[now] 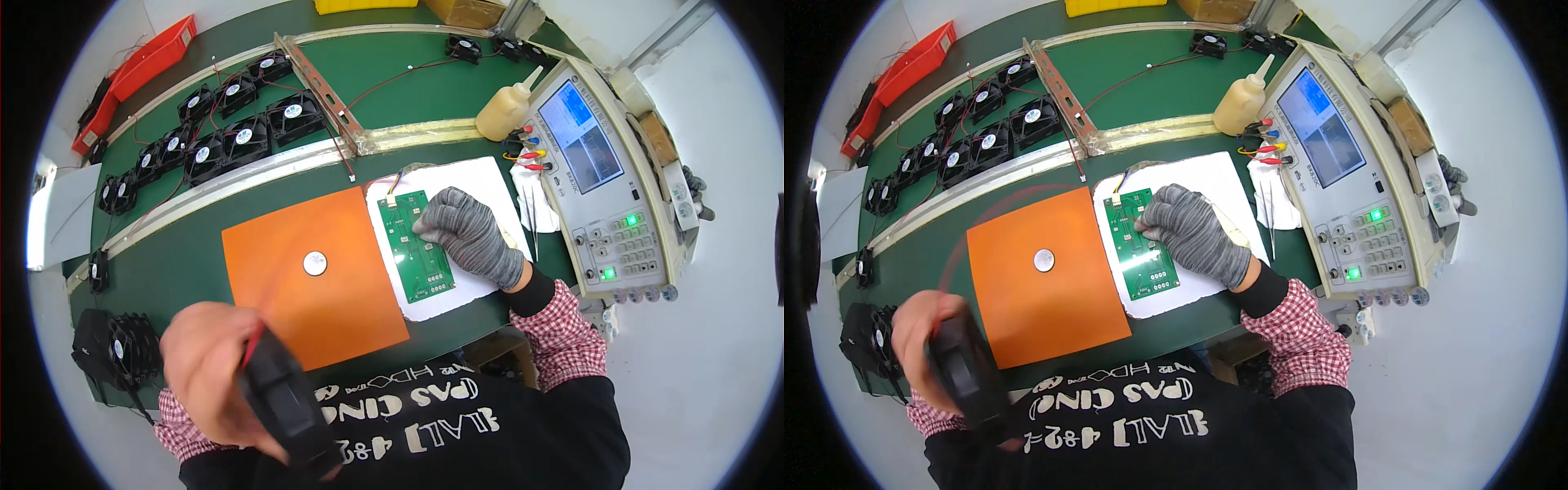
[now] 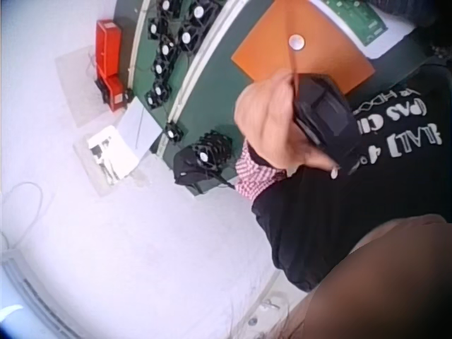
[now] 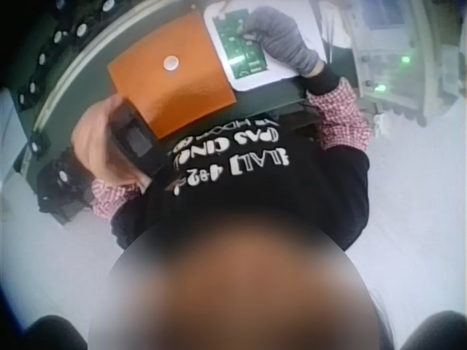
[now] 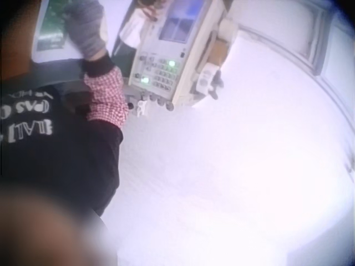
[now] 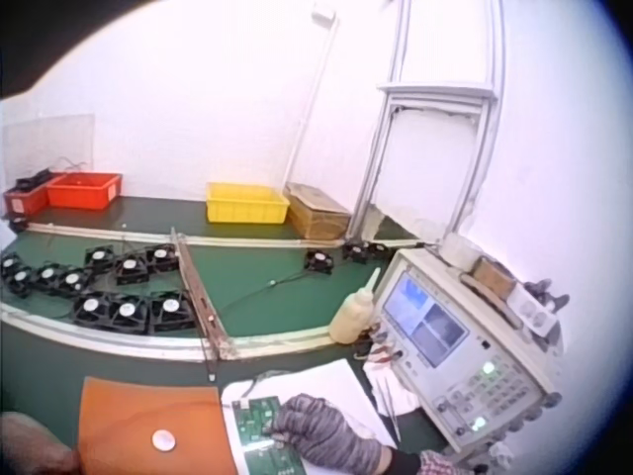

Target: The person repeatedly picks up small black cooling fans from a pile on the left and connects their wires to a green circuit board on the right. The person uses a red probe to touch the board while holding the fan, then places the fan back on the pile. This cycle is repeated for multiple fans throughout the clip.

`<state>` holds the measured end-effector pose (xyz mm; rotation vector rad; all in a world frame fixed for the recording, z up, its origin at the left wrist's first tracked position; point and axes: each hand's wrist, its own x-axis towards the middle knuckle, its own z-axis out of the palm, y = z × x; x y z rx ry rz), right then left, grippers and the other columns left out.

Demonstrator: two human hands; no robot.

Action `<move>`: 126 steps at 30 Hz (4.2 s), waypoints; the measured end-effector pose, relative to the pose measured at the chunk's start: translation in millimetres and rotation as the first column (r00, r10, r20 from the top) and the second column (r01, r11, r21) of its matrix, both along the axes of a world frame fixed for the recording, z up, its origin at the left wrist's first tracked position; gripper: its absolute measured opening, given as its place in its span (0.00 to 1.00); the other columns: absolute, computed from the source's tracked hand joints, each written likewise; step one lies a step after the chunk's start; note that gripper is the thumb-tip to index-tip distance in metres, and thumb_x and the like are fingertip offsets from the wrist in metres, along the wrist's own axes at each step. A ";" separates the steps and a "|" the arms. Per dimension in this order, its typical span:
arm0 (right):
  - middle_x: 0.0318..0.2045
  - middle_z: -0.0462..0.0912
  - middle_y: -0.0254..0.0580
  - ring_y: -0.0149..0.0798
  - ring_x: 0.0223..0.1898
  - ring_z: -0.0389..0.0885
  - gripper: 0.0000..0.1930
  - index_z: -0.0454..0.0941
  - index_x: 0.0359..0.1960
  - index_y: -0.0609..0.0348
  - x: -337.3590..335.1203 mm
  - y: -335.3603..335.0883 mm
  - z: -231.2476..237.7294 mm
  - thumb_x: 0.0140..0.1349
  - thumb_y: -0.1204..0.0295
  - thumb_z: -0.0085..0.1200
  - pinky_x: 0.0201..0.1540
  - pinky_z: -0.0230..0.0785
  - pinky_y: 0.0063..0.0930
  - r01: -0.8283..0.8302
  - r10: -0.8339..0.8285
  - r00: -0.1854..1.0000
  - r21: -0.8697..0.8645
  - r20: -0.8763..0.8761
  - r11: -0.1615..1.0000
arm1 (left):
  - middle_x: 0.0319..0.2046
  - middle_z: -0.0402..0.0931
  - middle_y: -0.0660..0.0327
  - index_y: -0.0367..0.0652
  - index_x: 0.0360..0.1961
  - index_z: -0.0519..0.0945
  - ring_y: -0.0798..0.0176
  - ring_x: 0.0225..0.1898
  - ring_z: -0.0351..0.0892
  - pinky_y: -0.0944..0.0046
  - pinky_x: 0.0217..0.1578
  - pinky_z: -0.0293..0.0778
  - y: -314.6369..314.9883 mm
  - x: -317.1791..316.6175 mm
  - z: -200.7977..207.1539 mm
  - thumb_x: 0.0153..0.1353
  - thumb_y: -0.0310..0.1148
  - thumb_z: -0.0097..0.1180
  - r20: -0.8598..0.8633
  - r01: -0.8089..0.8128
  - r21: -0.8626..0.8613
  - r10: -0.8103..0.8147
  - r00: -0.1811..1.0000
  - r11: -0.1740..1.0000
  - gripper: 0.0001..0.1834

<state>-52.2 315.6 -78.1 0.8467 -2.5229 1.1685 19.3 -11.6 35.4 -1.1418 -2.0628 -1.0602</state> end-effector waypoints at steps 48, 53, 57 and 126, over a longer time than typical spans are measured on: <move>0.32 0.78 0.44 0.44 0.36 0.81 0.05 0.81 0.34 0.61 1.6 3.5 8.6 0.57 0.74 0.62 0.42 0.74 0.34 -0.006 0.011 0.982 -0.027 0.186 1.000 | 0.57 0.67 0.47 0.34 0.59 0.68 0.43 0.58 0.67 0.48 0.59 0.63 22.2 -61.2 -73.3 0.40 0.41 0.75 0.348 -0.040 -0.385 0.185 0.919 0.922 0.45; 0.33 0.78 0.43 0.43 0.37 0.81 0.05 0.79 0.32 0.62 1.3 5.6 5.5 0.56 0.76 0.63 0.43 0.74 0.33 0.030 -0.021 0.984 -0.045 0.179 0.999 | 0.53 0.67 0.48 0.35 0.62 0.66 0.43 0.56 0.65 0.47 0.58 0.61 27.2 -58.5 -83.4 0.37 0.48 0.77 0.292 -0.028 -0.486 0.193 0.937 0.873 0.52; 0.34 0.77 0.43 0.43 0.38 0.80 0.06 0.79 0.32 0.62 -0.5 5.1 -1.4 0.56 0.76 0.63 0.44 0.74 0.32 0.043 -0.036 0.991 -0.054 0.128 0.998 | 0.53 0.67 0.48 0.35 0.62 0.66 0.43 0.56 0.65 0.47 0.58 0.61 28.6 -57.5 -85.7 0.36 0.47 0.77 0.282 -0.043 -0.481 0.202 0.938 0.875 0.52; 0.32 0.80 0.44 0.42 0.35 0.80 0.07 0.85 0.35 0.60 -2.6 3.6 23.4 0.53 0.77 0.64 0.40 0.73 0.32 0.096 -0.075 0.960 -0.067 0.268 0.993 | 0.65 0.65 0.53 0.55 0.52 0.76 0.45 0.66 0.64 0.47 0.63 0.64 -5.6 -63.2 -40.4 0.51 0.22 0.54 -0.239 -0.302 -0.496 0.206 0.949 0.814 0.26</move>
